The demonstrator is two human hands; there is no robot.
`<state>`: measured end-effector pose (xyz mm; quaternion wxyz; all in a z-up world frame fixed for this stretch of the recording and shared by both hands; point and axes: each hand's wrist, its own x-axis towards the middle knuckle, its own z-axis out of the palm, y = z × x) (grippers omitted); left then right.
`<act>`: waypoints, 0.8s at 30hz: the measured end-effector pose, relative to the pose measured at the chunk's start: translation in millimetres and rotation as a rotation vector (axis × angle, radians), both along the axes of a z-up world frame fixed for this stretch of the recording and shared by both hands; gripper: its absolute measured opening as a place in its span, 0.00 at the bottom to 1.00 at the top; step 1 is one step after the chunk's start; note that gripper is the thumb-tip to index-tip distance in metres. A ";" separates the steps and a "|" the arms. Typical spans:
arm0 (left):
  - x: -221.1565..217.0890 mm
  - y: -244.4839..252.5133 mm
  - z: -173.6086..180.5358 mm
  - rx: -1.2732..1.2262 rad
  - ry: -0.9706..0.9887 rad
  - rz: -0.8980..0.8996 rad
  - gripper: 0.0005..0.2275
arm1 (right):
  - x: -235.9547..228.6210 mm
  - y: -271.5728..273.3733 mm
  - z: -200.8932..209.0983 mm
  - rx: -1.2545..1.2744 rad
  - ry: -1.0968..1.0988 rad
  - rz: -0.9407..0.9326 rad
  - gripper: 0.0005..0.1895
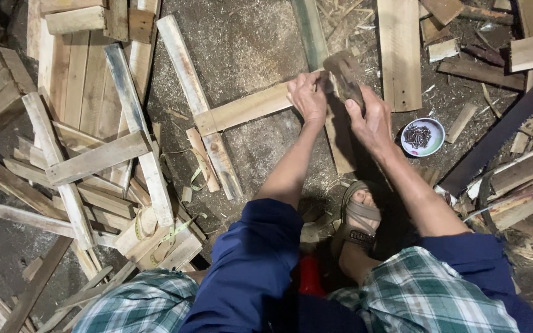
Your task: The person assembles a wooden frame by aligning wood pieces on the floor and hammering nails into the joints to secure them.
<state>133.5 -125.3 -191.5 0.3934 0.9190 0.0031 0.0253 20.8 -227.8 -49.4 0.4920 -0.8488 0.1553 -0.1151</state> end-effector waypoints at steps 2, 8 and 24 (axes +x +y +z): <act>0.4 1.2 -6.7 -0.005 0.014 -0.002 0.04 | -0.1 3.4 0.8 -0.005 0.001 0.008 0.10; -0.5 2.4 4.6 -0.020 0.038 -0.001 0.02 | -2.4 0.6 -11.6 0.014 -0.063 0.018 0.11; 3.0 4.1 18.7 -0.040 0.002 -0.036 0.01 | -21.4 -6.8 -18.9 0.028 0.114 -0.136 0.15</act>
